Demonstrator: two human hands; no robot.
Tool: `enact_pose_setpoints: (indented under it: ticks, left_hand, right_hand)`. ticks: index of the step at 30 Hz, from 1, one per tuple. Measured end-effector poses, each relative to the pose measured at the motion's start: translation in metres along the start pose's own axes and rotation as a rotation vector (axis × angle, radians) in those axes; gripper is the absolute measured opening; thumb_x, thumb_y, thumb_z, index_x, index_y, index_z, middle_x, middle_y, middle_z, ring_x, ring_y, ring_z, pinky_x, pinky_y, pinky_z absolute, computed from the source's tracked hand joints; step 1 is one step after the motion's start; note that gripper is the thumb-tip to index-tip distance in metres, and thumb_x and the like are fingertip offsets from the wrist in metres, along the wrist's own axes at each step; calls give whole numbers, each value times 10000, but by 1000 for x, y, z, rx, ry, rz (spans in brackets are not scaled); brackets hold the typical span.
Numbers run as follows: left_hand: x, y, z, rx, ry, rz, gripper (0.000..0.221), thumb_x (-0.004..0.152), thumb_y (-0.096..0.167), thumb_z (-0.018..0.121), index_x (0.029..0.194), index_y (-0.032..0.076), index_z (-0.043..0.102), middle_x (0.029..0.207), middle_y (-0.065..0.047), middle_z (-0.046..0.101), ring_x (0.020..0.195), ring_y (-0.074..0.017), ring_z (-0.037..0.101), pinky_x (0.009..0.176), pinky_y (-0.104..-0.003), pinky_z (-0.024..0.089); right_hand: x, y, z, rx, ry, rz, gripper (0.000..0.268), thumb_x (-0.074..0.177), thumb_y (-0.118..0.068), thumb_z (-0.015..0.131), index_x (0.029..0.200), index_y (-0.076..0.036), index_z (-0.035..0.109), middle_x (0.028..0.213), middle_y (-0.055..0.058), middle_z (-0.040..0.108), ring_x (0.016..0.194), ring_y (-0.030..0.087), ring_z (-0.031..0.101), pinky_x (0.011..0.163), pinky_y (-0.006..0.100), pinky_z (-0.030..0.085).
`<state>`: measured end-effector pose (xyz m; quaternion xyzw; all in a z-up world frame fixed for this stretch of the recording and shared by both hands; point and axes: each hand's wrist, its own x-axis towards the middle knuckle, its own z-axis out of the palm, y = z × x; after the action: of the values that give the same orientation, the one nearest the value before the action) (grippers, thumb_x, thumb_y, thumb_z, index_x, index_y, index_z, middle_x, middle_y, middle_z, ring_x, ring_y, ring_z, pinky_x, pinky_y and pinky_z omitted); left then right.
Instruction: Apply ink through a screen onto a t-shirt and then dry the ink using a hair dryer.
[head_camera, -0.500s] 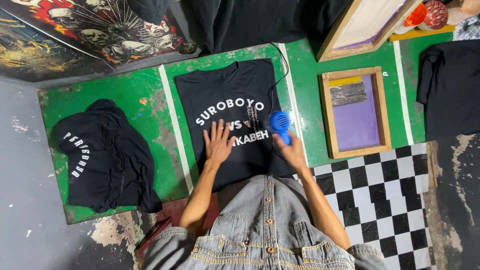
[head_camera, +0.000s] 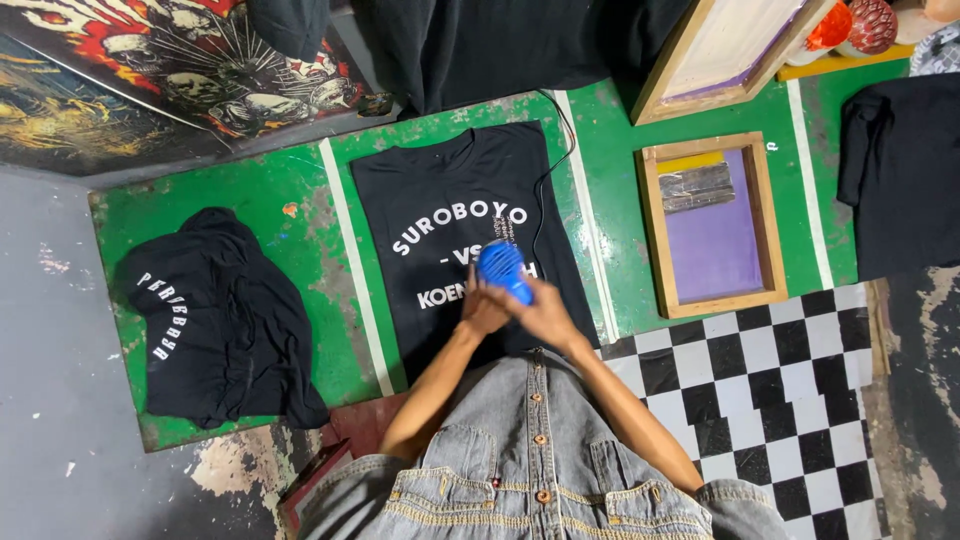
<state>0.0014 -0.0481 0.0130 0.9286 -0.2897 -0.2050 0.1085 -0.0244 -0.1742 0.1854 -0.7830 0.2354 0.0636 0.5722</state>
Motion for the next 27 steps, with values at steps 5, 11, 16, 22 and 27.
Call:
enact_pose_setpoints:
  ticks: [5, 11, 16, 22, 27]
  left_hand:
    - [-12, 17, -36, -166, -101, 193, 715, 1036, 689, 265, 1636, 301, 233, 1735, -90, 73, 1588, -358, 45, 1215, -681, 77]
    - [-11, -54, 7, 7, 140, -13, 668, 1041, 619, 364, 1621, 296, 281, 1703, -90, 219, 1563, -356, 184, 1190, -699, 156]
    - [-21, -97, -36, -24, 10, -229, 656, 1063, 589, 298, 1642, 302, 190, 1737, -37, 59, 1588, -318, 38, 1219, -682, 46]
    - [-12, -84, -34, -25, 63, -206, 668, 1066, 577, 326, 1643, 263, 210, 1732, -83, 88, 1585, -337, 61, 1212, -698, 52]
    - [8, -17, -26, -31, 110, -18, 662, 1018, 523, 458, 1590, 203, 364, 1712, -101, 197, 1577, -345, 139, 1198, -703, 144]
  right_hand:
    - [-22, -43, 7, -77, -425, -200, 232, 812, -273, 821, 822, -85, 687, 623, 100, 616, 569, 266, 596, 554, 360, 502]
    - [1, -17, -36, 24, -40, -34, 264, 827, -285, 853, 739, -154, 641, 583, -57, 525, 537, 89, 465, 494, 224, 372]
    - [16, 4, -86, 103, 311, 44, 288, 941, -287, 775, 756, -150, 602, 558, -26, 526, 480, 94, 496, 438, 232, 381]
    - [17, 24, -100, 234, 487, 37, 199, 978, -172, 732, 838, -96, 613, 566, 38, 551, 439, 130, 555, 387, 237, 447]
    - [15, 29, -60, 112, 326, -25, 199, 899, -217, 820, 804, -125, 671, 567, -20, 533, 486, 65, 491, 403, 213, 364]
